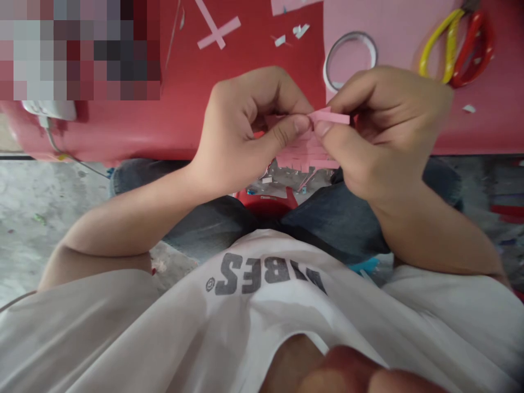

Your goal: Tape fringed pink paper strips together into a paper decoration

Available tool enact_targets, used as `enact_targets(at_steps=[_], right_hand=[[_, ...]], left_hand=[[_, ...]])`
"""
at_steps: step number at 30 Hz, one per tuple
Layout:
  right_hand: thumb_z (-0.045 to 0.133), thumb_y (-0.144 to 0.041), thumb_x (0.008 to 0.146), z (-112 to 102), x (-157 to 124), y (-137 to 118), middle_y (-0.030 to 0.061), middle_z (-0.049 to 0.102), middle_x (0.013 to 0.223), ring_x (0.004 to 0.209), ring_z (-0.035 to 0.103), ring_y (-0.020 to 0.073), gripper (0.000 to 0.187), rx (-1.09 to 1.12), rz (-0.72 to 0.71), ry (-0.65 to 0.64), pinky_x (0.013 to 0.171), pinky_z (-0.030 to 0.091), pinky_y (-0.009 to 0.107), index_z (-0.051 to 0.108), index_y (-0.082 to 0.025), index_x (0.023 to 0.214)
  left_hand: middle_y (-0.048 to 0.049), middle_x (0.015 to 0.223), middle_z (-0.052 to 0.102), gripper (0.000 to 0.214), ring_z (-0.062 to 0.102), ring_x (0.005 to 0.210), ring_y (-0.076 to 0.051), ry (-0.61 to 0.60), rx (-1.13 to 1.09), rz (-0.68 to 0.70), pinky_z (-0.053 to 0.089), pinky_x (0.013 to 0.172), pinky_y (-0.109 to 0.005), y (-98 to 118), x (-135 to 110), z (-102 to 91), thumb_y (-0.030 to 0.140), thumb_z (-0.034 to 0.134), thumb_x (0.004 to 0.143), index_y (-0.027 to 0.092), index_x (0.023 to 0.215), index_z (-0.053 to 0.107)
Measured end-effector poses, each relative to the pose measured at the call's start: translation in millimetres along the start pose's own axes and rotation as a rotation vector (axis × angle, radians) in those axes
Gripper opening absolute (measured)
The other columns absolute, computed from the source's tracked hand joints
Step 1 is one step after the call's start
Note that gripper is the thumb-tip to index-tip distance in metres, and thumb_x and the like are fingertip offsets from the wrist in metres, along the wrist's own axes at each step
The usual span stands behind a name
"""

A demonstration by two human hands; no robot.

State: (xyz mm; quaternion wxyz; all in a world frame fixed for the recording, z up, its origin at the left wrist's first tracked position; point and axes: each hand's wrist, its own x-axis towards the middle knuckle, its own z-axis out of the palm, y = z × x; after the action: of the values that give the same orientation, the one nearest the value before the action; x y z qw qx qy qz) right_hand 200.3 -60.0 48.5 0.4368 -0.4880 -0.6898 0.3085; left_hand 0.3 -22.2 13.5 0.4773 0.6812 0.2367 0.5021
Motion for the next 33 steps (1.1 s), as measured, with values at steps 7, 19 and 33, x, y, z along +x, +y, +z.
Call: enact_targets(at_steps=[7, 19, 33], right_hand=[[0.069, -0.056, 0.097, 2, 0, 9, -0.0073, 0.057, 0.072, 0.071, 0.055, 0.0028, 0.039, 0.005, -0.113, 0.067, 0.065, 0.049, 0.020, 0.065, -0.021, 0.080], [0.075, -0.034, 0.095, -1, 0, 7, -0.0083, 0.067, 0.077, 0.073, 0.059, 0.0021, 0.014, -0.017, -0.087, 0.058, 0.064, 0.047, 0.019, 0.073, -0.021, 0.090], [0.075, -0.013, 0.088, -7, 3, 11, -0.0043, 0.078, 0.108, 0.091, 0.072, 0.0082, 0.031, -0.004, -0.069, -0.006, 0.079, 0.061, 0.023, 0.075, -0.022, 0.118]], left_hand=[[-0.0057, 0.083, 0.073, 0.016, 0.070, 0.069, -0.013, 0.001, 0.011, 0.004, 0.055, 0.053, -0.025, 1, -1, -0.6, 0.031, 0.083, 0.092, 0.018, 0.098, 0.077], [-0.0057, 0.089, 0.080, 0.006, 0.079, 0.080, -0.019, 0.063, -0.015, -0.180, 0.062, 0.065, -0.030, 24, 1, 1.8, 0.023, 0.080, 0.093, 0.020, 0.098, 0.081], [-0.0037, 0.088, 0.080, 0.010, 0.074, 0.072, -0.013, 0.093, 0.062, -0.071, 0.054, 0.056, -0.021, 8, 0, -1.6, 0.014, 0.079, 0.090, 0.019, 0.099, 0.082]])
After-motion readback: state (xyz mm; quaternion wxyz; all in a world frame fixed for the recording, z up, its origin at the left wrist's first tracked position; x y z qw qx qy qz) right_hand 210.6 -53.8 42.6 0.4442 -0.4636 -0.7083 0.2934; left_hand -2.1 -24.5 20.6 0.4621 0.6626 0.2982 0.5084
